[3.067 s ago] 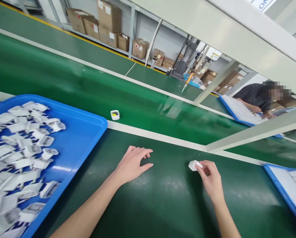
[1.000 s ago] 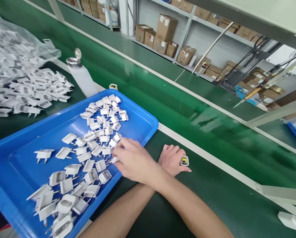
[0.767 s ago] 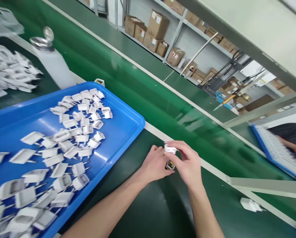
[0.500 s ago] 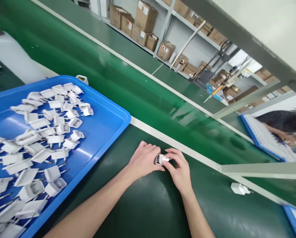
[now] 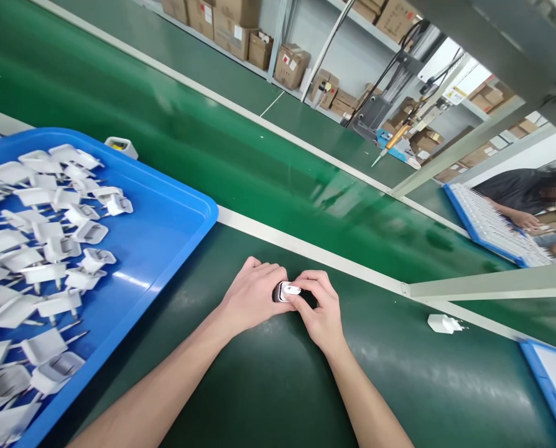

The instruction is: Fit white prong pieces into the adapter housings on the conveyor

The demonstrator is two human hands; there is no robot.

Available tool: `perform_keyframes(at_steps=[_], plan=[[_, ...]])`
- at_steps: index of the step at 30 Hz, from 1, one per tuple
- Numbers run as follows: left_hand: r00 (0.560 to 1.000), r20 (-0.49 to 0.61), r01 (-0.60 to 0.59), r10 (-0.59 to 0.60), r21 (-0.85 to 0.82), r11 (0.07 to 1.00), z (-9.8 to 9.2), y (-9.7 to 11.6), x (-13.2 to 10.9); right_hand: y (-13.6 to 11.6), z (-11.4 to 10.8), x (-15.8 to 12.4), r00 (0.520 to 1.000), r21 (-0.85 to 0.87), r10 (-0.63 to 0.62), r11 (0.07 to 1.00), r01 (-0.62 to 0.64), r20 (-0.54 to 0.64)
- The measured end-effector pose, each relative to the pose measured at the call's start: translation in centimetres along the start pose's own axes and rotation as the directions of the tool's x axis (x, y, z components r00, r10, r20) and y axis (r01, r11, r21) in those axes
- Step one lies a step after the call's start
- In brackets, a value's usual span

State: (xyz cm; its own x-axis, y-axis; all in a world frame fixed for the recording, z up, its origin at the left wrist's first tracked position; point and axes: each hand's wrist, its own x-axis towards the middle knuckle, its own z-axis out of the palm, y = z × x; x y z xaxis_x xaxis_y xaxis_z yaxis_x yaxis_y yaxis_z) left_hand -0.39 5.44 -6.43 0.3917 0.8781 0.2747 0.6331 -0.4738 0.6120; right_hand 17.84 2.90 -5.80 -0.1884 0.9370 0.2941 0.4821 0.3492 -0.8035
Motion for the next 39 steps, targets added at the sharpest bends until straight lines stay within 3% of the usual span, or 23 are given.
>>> perform_keyframes(at_steps=[8, 22, 28, 33, 36, 39], plan=[[1.000, 0.004, -0.004, 0.004, 0.011, 1.000, 0.3, -0.2, -0.1, 0.0, -0.2, 0.0, 0.997, -0.033, -0.074, 0.997, 0.074, 0.015], [1.000, 0.020, 0.002, -0.002, -0.002, 1.000, 0.3, -0.1, -0.1, -1.0, -0.5, 0.3, 0.998, -0.073, 0.020, 0.997, -0.016, 0.064], [0.999, 0.036, 0.017, -0.018, 0.025, 1.000, 0.1, -0.1, 0.0, -2.1, 0.0, 0.4, 0.999, -0.162, -0.001, 0.987, 0.008, 0.044], [0.997, 0.067, 0.026, -0.029, 0.044, 0.999, -0.6, 0.1, 0.1, -2.0, 0.3, 0.9, 0.999, -0.105, 0.001, 0.994, 0.003, 0.037], [0.995, 0.099, 0.019, -0.022, 0.027, 0.999, -1.2, 0.4, 0.4, -1.4, -0.8, 1.1, 1.000, -0.129, 0.004, 0.992, -0.005, -0.009], [0.992, 0.111, 0.061, -0.062, 0.015, 0.998, -1.5, 0.1, 0.9, 0.4, -4.1, 0.4, 0.996, -0.292, 0.029, 0.955, -0.054, -0.088]])
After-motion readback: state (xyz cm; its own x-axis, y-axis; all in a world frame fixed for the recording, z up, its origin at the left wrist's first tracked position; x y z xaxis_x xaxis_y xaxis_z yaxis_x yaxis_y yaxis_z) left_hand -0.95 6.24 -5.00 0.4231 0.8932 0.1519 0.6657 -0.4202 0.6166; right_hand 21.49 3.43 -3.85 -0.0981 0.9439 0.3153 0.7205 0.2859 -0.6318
